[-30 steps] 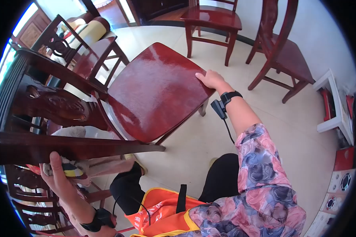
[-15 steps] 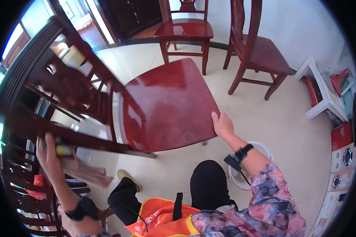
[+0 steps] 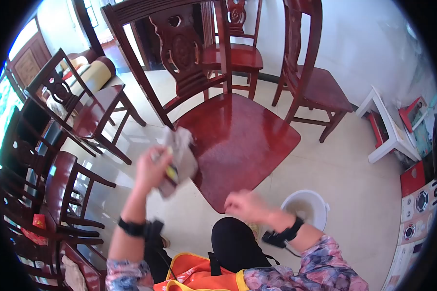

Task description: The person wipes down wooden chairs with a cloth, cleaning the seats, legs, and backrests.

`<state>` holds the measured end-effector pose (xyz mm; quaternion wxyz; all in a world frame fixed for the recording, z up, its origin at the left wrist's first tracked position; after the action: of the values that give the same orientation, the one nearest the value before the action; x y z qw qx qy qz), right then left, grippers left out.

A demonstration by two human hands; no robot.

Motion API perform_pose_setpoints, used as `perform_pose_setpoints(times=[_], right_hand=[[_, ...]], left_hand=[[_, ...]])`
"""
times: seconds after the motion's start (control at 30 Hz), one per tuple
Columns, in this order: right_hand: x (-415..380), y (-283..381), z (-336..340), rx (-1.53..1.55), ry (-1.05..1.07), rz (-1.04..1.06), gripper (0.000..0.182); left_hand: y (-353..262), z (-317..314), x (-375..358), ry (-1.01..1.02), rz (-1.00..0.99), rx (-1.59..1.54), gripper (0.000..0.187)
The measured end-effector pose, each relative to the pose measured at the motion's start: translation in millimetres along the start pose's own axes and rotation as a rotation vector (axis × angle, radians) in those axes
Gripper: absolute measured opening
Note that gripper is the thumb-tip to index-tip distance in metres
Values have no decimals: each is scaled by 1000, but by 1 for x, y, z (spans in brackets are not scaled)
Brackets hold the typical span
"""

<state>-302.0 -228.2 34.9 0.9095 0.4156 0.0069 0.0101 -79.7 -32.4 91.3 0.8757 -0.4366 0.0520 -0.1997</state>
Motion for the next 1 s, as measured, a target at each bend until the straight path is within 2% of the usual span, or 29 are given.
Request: perform_pose_setpoints(times=[0.03,0.07,0.1,0.13,0.17,0.2,0.23,0.27,0.3,0.33,0.37,0.4,0.47,0.57,0.6,0.63,0.67,0.7,0.73,0.8,0.87,0.93,1.0], right_hand=[[13,-7,33,-198,-248,260,25],[20,-14,72,-376,-380,323,30],[29,-38,106,-287,-396,201,37],[34,-72,129,-405,-619,108,38],[40,-108,156,-396,-671,-48,40],[41,-144,177,-491,-693,-230,45],[43,-169,185,-579,-711,-418,51],[48,-178,182,-577,-711,-414,51],[55,-188,181,-472,-620,-626,58],[60,-194,180,-360,-524,-831,67],[58,-187,177,-355,-571,-831,73],[57,-184,177,-303,-620,-823,73],[47,-182,173,-250,-674,-832,73],[31,-179,158,-301,-662,-863,71],[24,-174,150,-293,-694,-867,73],[20,-171,142,-283,-728,-868,75],[18,-171,132,-286,-727,-869,75],[19,-171,122,-240,-742,-864,73],[23,-173,111,-192,-758,-860,71],[39,-180,95,-68,-831,-749,70],[64,-185,75,43,-976,-679,65],[95,-194,76,101,-1048,-690,65],[122,-195,94,187,-1147,-693,67]], left_hand=[[7,-6,-31,47,35,127,37],[16,-14,-57,92,102,114,42],[23,-22,-78,99,126,132,45],[21,-30,-97,123,145,189,52],[22,-37,-110,246,189,206,65],[26,-51,-123,290,149,261,78],[35,-71,-135,274,6,417,89],[22,-83,-142,365,20,404,96],[19,-101,-146,455,70,374,92],[16,-121,-152,339,131,337,87],[14,-136,-154,224,185,297,83],[13,-140,-153,218,177,301,83],[14,-144,-152,178,283,158,74],[48,-137,-143,103,174,53,74],[40,-121,-134,111,215,85,78],[55,-116,-123,57,136,129,76],[48,-104,-111,-13,185,136,76],[80,-109,-96,-182,69,135,76],[84,-103,-72,-212,154,124,75],[88,-86,-18,-175,232,25,71],[108,-74,40,-152,154,197,70],[104,-71,89,-89,52,416,67],[81,-74,128,-13,87,520,64]])
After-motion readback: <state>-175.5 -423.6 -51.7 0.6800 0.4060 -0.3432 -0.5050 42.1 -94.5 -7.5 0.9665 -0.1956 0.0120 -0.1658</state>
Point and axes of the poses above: each hand's wrist, its own x-axis towards the middle knuckle, its own z-axis out of the back of the hand, y = z × x, the point moved 1 cm from there along x, towards the middle knuckle, and after that the axes turned 7 degrees about x, right-handed, at the moved point
